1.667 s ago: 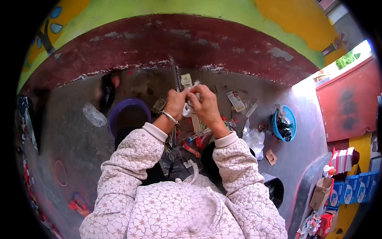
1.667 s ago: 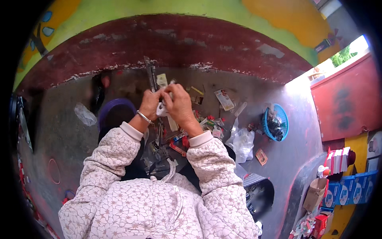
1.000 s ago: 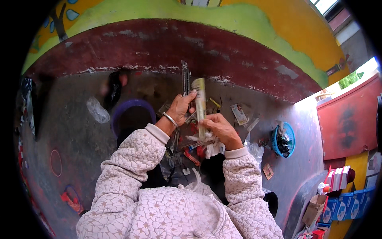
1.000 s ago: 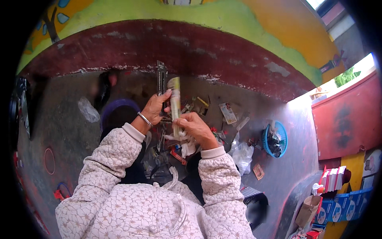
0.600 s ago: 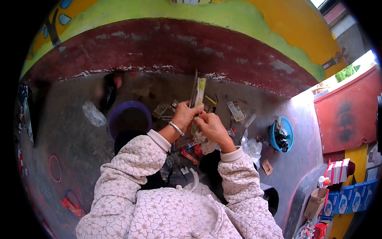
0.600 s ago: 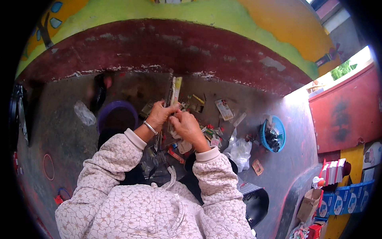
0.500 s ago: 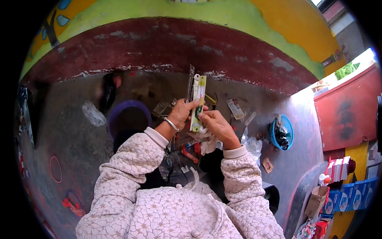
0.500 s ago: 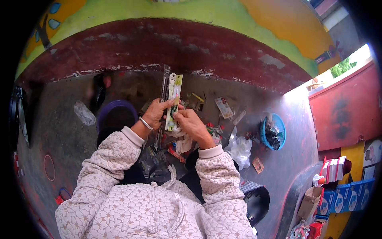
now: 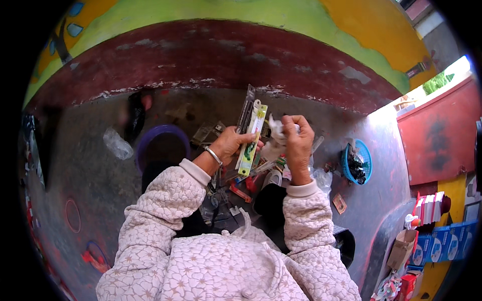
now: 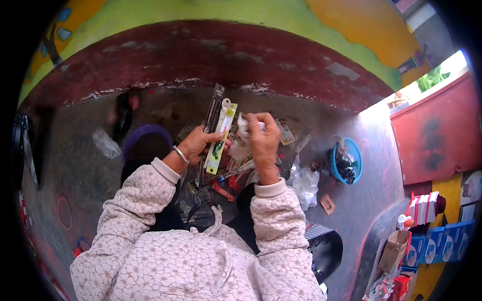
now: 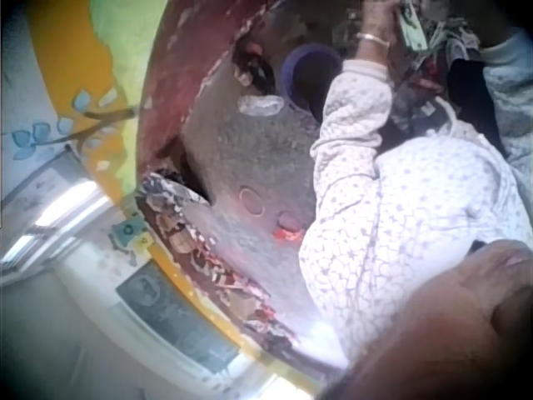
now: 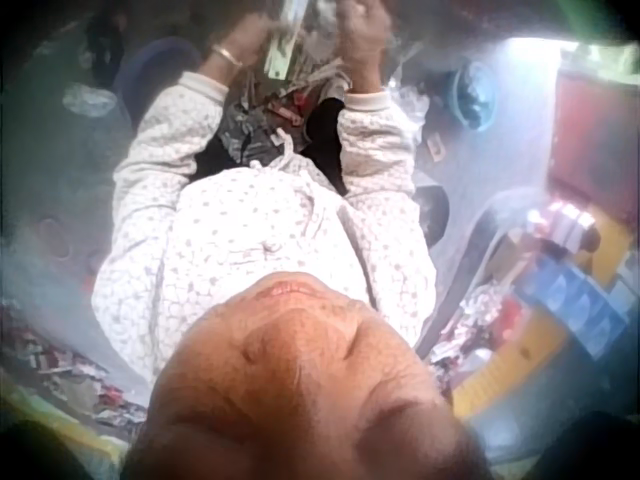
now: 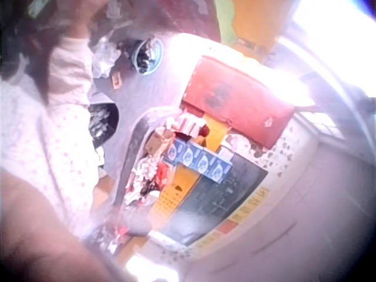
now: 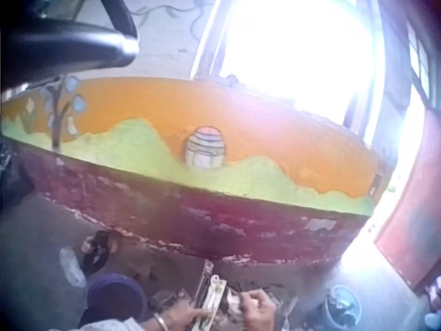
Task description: The person sorts packaged stationery items by hand, picking them up from the floor, wiping them with a cloth, and placing them into a basket.
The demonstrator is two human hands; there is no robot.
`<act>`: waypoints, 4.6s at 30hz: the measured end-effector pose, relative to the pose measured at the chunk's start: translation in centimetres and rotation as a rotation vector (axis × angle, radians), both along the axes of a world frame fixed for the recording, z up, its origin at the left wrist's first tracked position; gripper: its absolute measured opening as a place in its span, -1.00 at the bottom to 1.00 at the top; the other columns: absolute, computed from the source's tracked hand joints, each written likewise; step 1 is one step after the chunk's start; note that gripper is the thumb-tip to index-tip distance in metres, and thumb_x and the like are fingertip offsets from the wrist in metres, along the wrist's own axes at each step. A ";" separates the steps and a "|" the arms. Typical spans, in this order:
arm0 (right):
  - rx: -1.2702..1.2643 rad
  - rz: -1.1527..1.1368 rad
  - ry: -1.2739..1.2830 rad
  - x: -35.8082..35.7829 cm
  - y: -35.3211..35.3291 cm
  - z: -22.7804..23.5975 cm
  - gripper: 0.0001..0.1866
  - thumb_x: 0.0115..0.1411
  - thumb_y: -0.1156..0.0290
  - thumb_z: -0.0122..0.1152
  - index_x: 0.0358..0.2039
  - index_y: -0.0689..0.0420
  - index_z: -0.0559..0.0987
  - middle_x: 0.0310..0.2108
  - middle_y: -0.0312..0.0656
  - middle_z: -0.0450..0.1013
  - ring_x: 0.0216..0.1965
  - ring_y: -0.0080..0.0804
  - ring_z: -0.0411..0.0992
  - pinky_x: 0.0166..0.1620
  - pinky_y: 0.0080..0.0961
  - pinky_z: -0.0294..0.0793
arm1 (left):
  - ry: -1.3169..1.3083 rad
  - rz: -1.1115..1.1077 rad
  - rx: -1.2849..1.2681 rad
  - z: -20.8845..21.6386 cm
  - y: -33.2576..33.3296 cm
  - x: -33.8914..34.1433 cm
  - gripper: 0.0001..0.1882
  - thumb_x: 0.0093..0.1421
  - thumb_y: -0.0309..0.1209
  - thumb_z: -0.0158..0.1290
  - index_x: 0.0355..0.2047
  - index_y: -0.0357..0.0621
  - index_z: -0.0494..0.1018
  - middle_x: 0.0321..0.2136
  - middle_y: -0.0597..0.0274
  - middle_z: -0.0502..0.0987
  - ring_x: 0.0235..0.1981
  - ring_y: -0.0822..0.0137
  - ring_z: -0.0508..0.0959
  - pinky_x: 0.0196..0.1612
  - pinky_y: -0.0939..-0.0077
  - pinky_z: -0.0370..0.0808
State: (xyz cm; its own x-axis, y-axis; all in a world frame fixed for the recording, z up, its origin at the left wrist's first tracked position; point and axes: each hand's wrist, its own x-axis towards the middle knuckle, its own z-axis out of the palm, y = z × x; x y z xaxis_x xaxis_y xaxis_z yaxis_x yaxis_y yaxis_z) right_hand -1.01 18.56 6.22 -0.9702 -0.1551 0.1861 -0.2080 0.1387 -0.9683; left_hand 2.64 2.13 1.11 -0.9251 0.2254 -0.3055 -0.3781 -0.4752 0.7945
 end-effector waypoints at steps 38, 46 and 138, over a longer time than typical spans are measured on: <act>-0.747 -0.026 -0.359 -6.4 4.9 -0.7 -0.94 0.06 0.53 0.09 -0.53 0.13 0.44 -0.62 -0.37 0.38 -0.63 -0.65 0.33 -0.55 -0.71 0.35 | 0.009 -0.532 0.042 1.1 0.1 2.0 -0.68 0.02 -0.35 0.11 -0.28 -0.34 0.41 -0.48 0.21 0.49 -0.49 0.45 0.50 -0.32 0.66 0.41; -0.936 -0.071 -0.533 -6.2 7.2 0.6 -0.92 0.04 0.46 0.03 -0.50 0.17 0.46 -0.56 -0.20 0.44 -0.56 -0.37 0.43 -0.46 -0.39 0.47 | -0.040 -0.420 -0.094 0.6 0.0 1.7 -0.81 0.13 -0.43 -0.05 -0.32 -0.31 0.39 -0.54 0.24 0.44 -0.52 0.47 0.43 -0.39 0.62 0.38; 0.025 -0.016 -0.146 -4.6 4.1 -2.0 -0.83 -0.13 0.48 0.16 -0.49 0.30 0.52 -0.58 -0.26 0.43 -0.52 -0.58 0.35 -0.41 -0.62 0.36 | -0.045 -0.284 0.440 1.3 0.5 1.5 -0.65 0.21 -0.19 -0.16 -0.16 -0.22 0.30 -0.56 0.12 0.49 -0.82 0.59 0.31 -0.81 0.78 0.22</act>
State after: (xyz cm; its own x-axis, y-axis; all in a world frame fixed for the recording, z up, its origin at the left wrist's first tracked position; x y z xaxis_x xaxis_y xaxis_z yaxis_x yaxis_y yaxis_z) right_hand -5.62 22.61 4.20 -0.9890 -0.1427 0.0387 -0.0624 0.1654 -0.9843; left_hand 4.13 2.62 2.43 -0.7968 0.5817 -0.1633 -0.5700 -0.6340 0.5226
